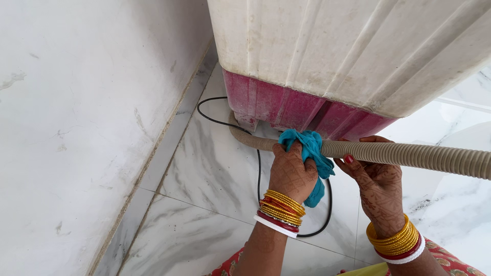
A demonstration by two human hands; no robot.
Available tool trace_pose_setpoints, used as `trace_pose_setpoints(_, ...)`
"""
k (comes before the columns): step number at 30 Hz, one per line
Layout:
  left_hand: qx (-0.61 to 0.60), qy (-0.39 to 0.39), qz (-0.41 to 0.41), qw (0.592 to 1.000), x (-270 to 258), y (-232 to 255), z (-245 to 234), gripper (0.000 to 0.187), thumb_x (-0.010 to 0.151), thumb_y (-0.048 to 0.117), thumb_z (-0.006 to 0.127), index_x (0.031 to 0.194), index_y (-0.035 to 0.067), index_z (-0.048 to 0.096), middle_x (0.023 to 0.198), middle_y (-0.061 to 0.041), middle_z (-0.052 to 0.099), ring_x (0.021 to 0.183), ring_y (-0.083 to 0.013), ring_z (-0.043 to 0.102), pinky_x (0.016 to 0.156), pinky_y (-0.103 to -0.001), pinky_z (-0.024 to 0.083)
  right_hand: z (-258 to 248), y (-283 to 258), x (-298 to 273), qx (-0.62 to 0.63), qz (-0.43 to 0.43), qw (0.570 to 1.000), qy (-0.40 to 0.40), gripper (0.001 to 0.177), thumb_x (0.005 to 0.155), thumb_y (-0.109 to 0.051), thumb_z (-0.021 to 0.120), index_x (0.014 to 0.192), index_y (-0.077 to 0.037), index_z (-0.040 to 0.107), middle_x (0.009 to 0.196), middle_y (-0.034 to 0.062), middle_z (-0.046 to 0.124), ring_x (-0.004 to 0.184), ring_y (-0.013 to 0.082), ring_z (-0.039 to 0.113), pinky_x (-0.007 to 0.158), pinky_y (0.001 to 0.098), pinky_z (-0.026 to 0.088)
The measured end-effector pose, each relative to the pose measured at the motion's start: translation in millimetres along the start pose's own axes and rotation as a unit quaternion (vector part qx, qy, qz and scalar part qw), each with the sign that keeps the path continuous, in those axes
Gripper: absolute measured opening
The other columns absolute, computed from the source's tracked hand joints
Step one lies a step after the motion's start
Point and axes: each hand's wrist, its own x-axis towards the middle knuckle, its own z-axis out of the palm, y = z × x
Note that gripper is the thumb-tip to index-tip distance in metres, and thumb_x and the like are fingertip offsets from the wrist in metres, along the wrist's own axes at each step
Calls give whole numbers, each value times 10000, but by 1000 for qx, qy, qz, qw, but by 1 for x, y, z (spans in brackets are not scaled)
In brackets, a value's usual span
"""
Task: The person wipes the lower section of a white appliance and a connected corrugated hose using a blue cloth. They clean the base of the unit and the hose thoroughly, moving the cloth back and forth along the surfaces.
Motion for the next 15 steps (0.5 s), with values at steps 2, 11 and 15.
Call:
trace_pose_setpoints(2, -19, 41, 42, 998, -6, 5, -1, 497, 870, 110, 623, 1342, -15, 529, 1287, -282, 428, 985, -424, 673, 839, -423, 630, -1, 0, 1, 3, 0, 1000, 9, 397, 937, 2, 674, 1296, -4, 504, 1125, 136, 681, 1128, 262, 713, 992, 462, 631)
trace_pose_setpoints(11, 39, 165, -40, 985, 31, -75, 6, 540, 822, 40, 691, 1349, 54, 572, 1222, -245, 481, 1036, -428, 647, 945, -459, 579, 7, 2, -7, 2, 5, 1000, 3, 405, 930, -7, 681, 1302, 2, 520, 1095, 147, 695, 1104, 262, 712, 1002, 443, 627)
trace_pose_setpoints(15, 51, 190, -54, 979, 30, -79, 5, 570, 788, 48, 718, 1340, 58, 580, 1173, -228, 518, 1033, -398, 650, 932, -444, 581, 7, 2, -10, 24, 0, 1000, -8, 412, 930, -1, 679, 1303, -2, 506, 1103, 151, 695, 1107, 265, 714, 1008, 433, 626)
